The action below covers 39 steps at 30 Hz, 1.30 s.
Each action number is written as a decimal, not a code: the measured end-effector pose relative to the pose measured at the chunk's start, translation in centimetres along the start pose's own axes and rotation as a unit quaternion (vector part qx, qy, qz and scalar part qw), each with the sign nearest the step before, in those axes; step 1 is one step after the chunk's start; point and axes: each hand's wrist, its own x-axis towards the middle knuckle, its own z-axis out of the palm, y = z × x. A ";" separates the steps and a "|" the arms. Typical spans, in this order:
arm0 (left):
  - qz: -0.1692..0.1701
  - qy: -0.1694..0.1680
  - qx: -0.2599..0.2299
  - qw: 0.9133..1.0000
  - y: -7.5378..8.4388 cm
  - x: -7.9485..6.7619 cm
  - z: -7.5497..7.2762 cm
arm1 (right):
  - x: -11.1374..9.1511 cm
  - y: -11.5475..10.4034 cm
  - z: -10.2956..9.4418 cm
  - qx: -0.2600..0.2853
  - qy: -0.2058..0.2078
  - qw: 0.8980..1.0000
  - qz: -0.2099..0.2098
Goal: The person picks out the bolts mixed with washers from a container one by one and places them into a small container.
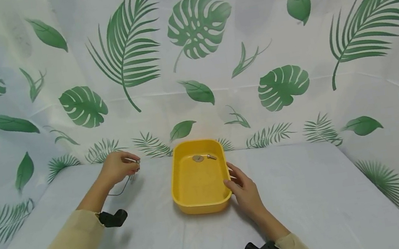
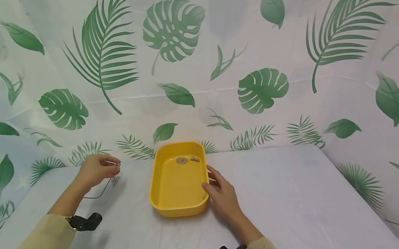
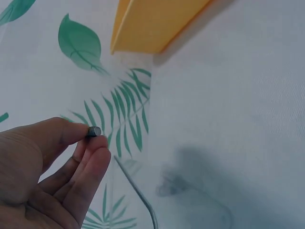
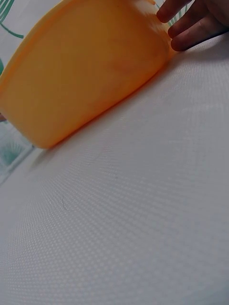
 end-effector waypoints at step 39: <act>-0.052 0.007 0.027 0.998 -5.3 1.7 -1.9 | 0.1 0.4 0.1 0.006 0.000 1.000 -0.004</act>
